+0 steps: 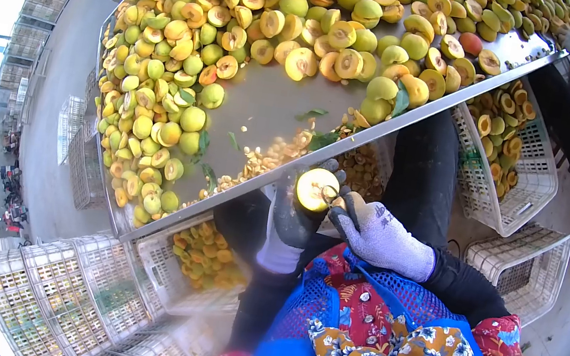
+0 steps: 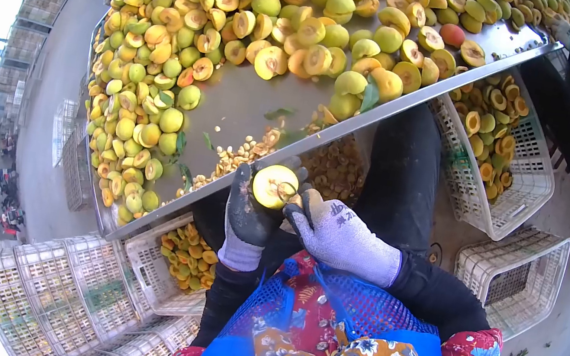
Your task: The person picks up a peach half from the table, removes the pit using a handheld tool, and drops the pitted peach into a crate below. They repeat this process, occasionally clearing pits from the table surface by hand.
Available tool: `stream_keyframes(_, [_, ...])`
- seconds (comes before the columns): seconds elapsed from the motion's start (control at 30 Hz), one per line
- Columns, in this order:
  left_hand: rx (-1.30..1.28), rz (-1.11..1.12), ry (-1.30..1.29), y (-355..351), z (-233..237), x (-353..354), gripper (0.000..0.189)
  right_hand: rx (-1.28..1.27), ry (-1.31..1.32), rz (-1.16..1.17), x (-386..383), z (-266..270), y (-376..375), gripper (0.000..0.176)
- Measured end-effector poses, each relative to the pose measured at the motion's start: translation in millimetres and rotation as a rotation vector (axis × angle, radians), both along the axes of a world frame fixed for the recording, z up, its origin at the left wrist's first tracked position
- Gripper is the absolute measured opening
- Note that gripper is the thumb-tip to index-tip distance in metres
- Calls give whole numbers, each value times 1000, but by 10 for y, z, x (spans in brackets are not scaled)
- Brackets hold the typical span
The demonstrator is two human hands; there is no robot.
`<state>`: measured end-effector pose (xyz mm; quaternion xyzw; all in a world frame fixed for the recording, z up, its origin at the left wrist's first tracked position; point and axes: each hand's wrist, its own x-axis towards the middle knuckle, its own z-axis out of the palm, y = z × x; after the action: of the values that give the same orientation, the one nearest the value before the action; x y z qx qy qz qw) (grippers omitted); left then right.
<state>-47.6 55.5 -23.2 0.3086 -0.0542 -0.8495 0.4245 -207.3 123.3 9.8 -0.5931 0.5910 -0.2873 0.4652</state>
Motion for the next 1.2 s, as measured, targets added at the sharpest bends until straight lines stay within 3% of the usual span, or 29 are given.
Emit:
stream_keyframes(0.13, [-290, -11, -330, 112, 14, -76, 58, 13, -21, -9, 18, 12, 25, 30])
stream_keyframes(0.23, [-812, -203, -890, 140, 81, -46, 44, -11, -7, -15, 35, -75, 59, 33])
stream_keyframes(0.33, [-495, 37, -494, 192, 40, -129, 42, -227, 12, 0, 87, -331, 102, 31])
stream_keyframes(0.43, [-628, 122, -515, 264, -3, -237, 47, -315, -180, 16, 99, -279, 69, 31])
stream_keyframes(0.5, [-760, 141, -594, 283, -39, -250, 51, 160, -576, -25, 12, -43, -8, 35])
stream_keyframes(0.53, [-775, 137, -602, 280, -47, -256, 51, 639, -859, -73, -44, 103, -40, 38])
stream_keyframes(0.57, [-790, 133, -610, 277, -56, -261, 50, 619, -955, -64, -58, 110, -22, 45])
stream_keyframes(0.7, [-562, -2, -580, 201, 57, -194, 47, 587, -826, -19, -147, 75, -70, 47])
stream_keyframes(0.83, [-396, -82, -663, 190, -38, -134, 41, 208, -435, -47, 77, -271, 19, 45])
stream_keyframes(0.9, [-452, -15, -754, 243, -18, -236, 34, 448, -650, -28, 36, -273, 23, 44])
stream_keyframes(0.97, [-665, 55, -859, 317, -68, -273, 33, 711, -949, -15, -101, 11, -8, 43])
stream_keyframes(1.03, [-795, 83, -951, 320, -52, -295, 31, 646, -1020, 36, -124, -153, 2, 44])
stream_keyframes(1.07, [-674, 45, -889, 307, -58, -285, 31, 618, -1056, 63, -124, -213, 20, 44])
stream_keyframes(1.13, [-436, -28, -763, 266, -71, -252, 31, 633, -919, 55, -107, -163, 35, 41])
stream_keyframes(1.2, [-520, -89, -941, 275, -40, -245, 32, 640, -779, 46, -108, -111, 26, 39])
